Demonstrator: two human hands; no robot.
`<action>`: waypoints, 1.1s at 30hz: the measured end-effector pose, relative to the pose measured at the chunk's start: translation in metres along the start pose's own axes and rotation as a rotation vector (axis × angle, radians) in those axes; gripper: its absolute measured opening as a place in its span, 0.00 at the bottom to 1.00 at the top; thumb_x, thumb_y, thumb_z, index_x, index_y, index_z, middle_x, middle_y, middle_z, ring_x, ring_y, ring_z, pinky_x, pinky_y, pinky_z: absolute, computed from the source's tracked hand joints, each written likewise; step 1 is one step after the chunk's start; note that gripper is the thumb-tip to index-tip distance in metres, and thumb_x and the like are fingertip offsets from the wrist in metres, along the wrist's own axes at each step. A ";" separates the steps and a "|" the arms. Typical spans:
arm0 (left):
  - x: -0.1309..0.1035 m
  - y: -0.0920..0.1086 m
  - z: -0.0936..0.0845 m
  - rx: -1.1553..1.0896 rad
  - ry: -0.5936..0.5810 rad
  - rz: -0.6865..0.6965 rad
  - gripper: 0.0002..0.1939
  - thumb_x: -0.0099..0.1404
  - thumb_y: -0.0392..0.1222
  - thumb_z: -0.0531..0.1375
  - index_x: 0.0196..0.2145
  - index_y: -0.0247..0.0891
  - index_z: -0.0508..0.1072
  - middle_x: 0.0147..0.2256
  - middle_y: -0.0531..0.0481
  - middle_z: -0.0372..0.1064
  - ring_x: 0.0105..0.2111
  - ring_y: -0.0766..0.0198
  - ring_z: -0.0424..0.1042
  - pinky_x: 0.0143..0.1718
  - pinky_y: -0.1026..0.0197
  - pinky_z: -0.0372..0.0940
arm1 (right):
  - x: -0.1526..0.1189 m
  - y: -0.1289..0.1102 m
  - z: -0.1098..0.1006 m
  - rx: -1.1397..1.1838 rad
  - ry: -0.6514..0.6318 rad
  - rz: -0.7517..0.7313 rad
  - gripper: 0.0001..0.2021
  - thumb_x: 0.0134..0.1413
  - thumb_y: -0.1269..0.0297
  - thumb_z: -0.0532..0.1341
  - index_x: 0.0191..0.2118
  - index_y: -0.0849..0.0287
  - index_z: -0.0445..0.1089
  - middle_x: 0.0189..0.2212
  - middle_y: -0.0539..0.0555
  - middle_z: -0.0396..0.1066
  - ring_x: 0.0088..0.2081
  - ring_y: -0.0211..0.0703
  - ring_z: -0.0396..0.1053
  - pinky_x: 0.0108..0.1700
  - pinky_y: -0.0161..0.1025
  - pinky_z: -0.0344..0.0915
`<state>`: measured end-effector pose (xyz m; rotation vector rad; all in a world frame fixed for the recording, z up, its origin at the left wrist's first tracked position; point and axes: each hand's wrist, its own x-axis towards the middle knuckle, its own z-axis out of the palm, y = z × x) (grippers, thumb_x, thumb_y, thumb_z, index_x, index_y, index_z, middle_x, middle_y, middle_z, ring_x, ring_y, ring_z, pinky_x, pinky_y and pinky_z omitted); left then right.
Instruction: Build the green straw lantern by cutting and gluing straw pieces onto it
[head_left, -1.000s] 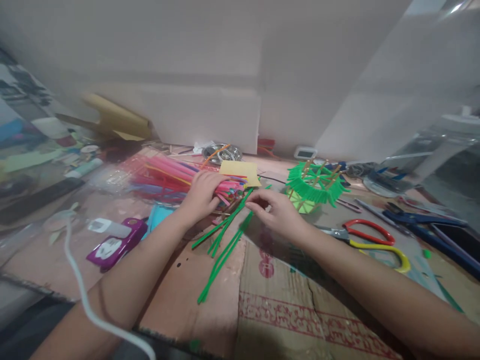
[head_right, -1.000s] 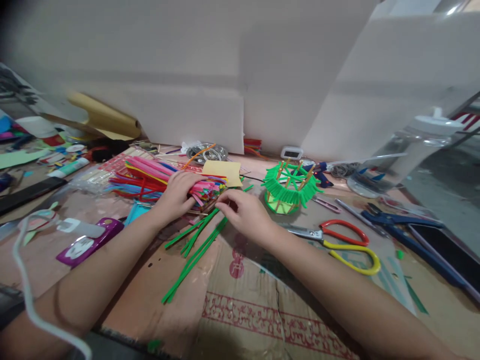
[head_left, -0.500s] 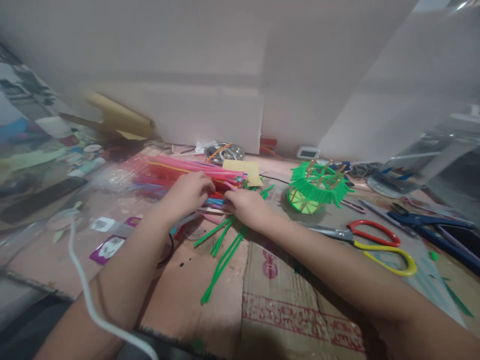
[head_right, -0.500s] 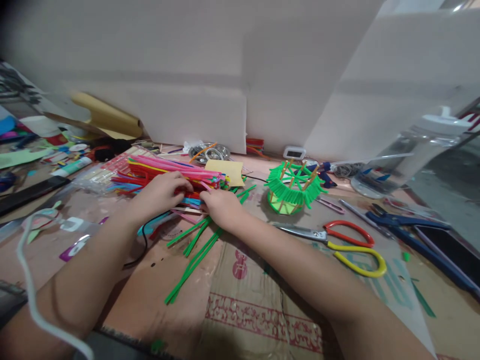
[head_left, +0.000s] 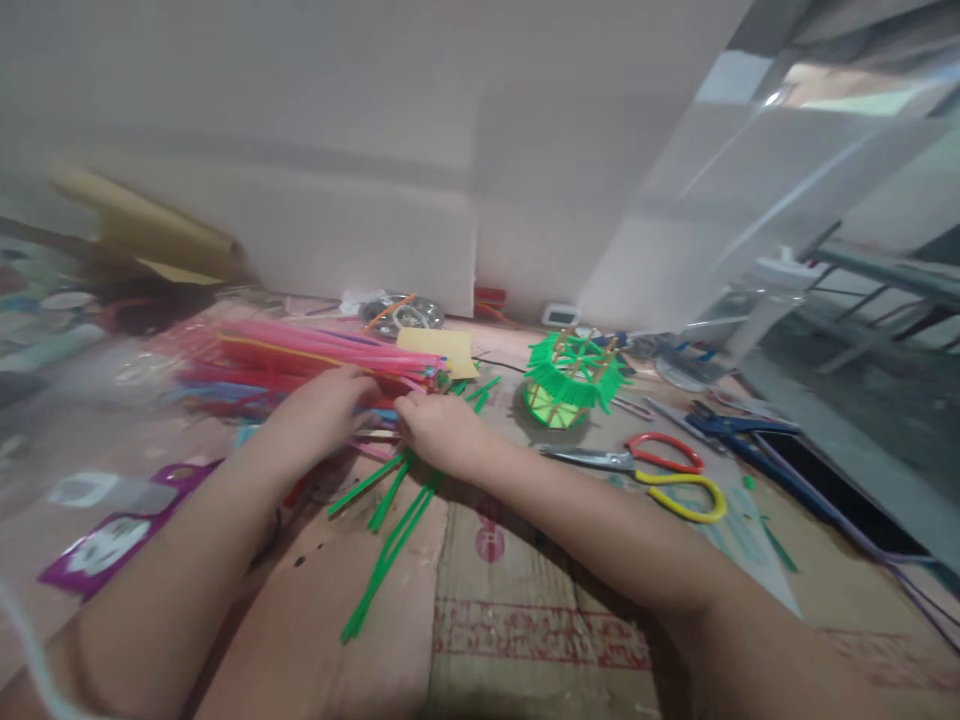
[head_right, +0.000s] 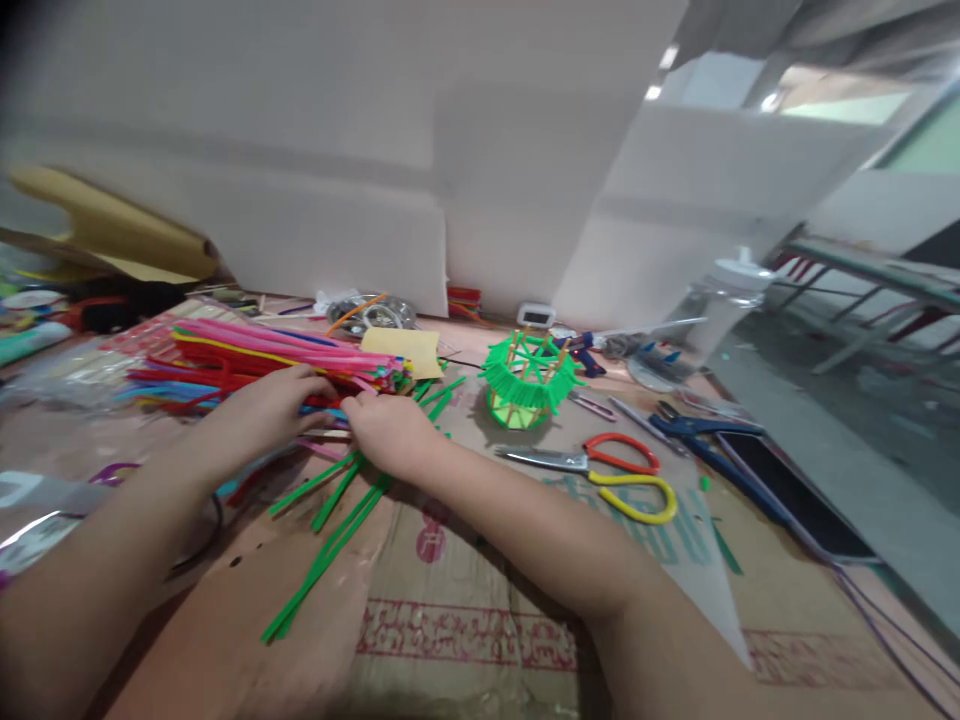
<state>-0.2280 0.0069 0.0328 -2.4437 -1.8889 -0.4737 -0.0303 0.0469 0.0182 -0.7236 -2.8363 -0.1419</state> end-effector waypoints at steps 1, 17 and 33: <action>0.000 -0.001 0.002 0.009 0.010 0.001 0.10 0.59 0.41 0.59 0.38 0.39 0.77 0.40 0.41 0.74 0.42 0.47 0.73 0.45 0.51 0.66 | -0.003 0.000 -0.002 -0.007 0.006 -0.008 0.10 0.65 0.68 0.51 0.46 0.62 0.66 0.41 0.58 0.73 0.38 0.47 0.73 0.34 0.39 0.64; -0.004 0.001 0.006 0.103 0.044 -0.035 0.08 0.61 0.45 0.57 0.32 0.42 0.75 0.36 0.44 0.74 0.33 0.48 0.72 0.33 0.51 0.64 | -0.232 0.105 -0.140 0.383 0.473 0.563 0.02 0.53 0.67 0.59 0.30 0.55 0.65 0.24 0.50 0.67 0.23 0.39 0.63 0.26 0.36 0.58; 0.118 0.179 -0.060 -1.350 0.101 0.006 0.36 0.62 0.68 0.57 0.56 0.37 0.67 0.35 0.43 0.76 0.25 0.63 0.73 0.23 0.62 0.66 | -0.257 0.177 -0.171 0.677 0.462 0.500 0.06 0.53 0.61 0.62 0.29 0.55 0.67 0.22 0.50 0.65 0.22 0.37 0.61 0.25 0.37 0.58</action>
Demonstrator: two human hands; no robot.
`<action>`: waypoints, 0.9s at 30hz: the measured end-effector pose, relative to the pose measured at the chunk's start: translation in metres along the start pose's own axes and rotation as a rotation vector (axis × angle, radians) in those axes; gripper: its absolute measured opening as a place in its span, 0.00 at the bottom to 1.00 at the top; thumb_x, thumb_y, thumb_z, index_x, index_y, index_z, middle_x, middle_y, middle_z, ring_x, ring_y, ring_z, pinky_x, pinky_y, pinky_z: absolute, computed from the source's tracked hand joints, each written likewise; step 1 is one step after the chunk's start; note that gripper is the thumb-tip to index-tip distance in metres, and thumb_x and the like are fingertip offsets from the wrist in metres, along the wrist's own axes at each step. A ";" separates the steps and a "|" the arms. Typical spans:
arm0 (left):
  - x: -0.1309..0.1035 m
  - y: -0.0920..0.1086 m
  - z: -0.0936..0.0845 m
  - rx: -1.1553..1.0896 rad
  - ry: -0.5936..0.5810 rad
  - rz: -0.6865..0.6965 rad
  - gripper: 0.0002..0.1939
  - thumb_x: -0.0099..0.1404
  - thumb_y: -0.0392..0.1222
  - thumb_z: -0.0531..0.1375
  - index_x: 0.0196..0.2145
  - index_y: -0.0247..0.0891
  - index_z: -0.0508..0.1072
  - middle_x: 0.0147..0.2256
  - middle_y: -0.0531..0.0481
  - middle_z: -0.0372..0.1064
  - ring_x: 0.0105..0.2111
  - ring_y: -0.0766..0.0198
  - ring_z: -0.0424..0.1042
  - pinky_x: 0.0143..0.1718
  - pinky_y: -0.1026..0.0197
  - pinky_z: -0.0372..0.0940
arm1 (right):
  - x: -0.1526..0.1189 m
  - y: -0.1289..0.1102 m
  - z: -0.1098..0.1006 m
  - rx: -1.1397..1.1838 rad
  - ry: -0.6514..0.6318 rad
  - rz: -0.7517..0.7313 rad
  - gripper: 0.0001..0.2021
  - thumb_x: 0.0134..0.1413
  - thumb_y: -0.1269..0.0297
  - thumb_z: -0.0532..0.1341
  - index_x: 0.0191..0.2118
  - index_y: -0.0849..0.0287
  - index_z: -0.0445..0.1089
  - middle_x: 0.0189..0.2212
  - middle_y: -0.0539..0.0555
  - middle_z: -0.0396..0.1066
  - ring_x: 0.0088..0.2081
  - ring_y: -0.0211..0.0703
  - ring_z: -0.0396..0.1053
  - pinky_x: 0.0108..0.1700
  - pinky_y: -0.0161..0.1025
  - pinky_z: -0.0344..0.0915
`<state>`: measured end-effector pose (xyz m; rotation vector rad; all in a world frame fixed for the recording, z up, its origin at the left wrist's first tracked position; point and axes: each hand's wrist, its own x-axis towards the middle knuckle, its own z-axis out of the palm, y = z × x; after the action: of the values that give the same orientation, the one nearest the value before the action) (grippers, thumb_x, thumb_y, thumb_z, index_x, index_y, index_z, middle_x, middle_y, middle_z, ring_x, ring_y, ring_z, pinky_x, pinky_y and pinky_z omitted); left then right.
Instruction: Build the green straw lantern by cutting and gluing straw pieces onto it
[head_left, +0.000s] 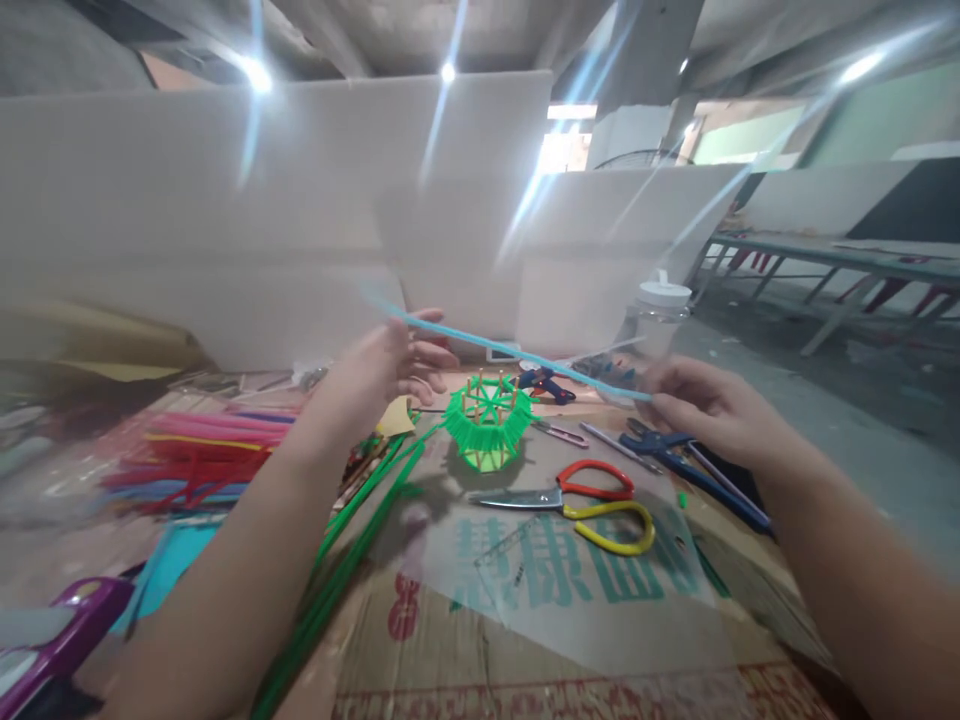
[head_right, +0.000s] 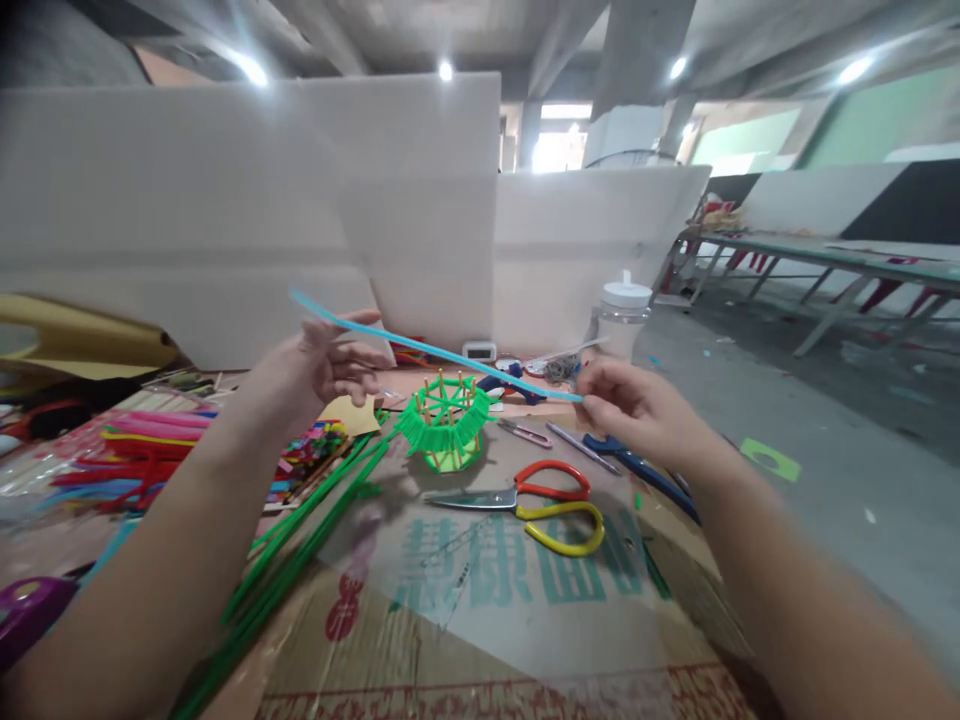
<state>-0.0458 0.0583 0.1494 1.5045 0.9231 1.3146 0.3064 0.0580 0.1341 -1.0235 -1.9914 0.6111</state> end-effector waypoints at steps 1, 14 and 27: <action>0.001 -0.001 -0.001 -0.011 0.018 -0.003 0.34 0.59 0.65 0.61 0.54 0.37 0.69 0.32 0.46 0.76 0.24 0.66 0.72 0.23 0.64 0.66 | -0.002 0.005 -0.005 -0.039 -0.019 0.012 0.07 0.53 0.60 0.62 0.29 0.55 0.68 0.23 0.51 0.65 0.23 0.37 0.62 0.25 0.37 0.58; -0.025 -0.026 0.003 0.373 -0.061 -0.055 0.08 0.56 0.48 0.68 0.30 0.42 0.82 0.26 0.50 0.78 0.26 0.62 0.74 0.28 0.63 0.70 | -0.011 0.014 -0.010 -0.363 -0.053 0.017 0.15 0.57 0.48 0.62 0.46 0.47 0.75 0.43 0.59 0.77 0.44 0.50 0.74 0.46 0.47 0.70; -0.015 -0.038 -0.007 0.652 0.096 0.020 0.17 0.66 0.52 0.58 0.44 0.40 0.78 0.36 0.48 0.79 0.34 0.60 0.76 0.38 0.60 0.71 | -0.016 0.002 0.099 -0.411 -0.362 -0.020 0.12 0.65 0.62 0.56 0.36 0.58 0.75 0.31 0.52 0.77 0.32 0.42 0.72 0.33 0.37 0.61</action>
<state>-0.0544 0.0574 0.1088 1.9461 1.4991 1.1596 0.2310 0.0402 0.0700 -1.1954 -2.5138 0.4026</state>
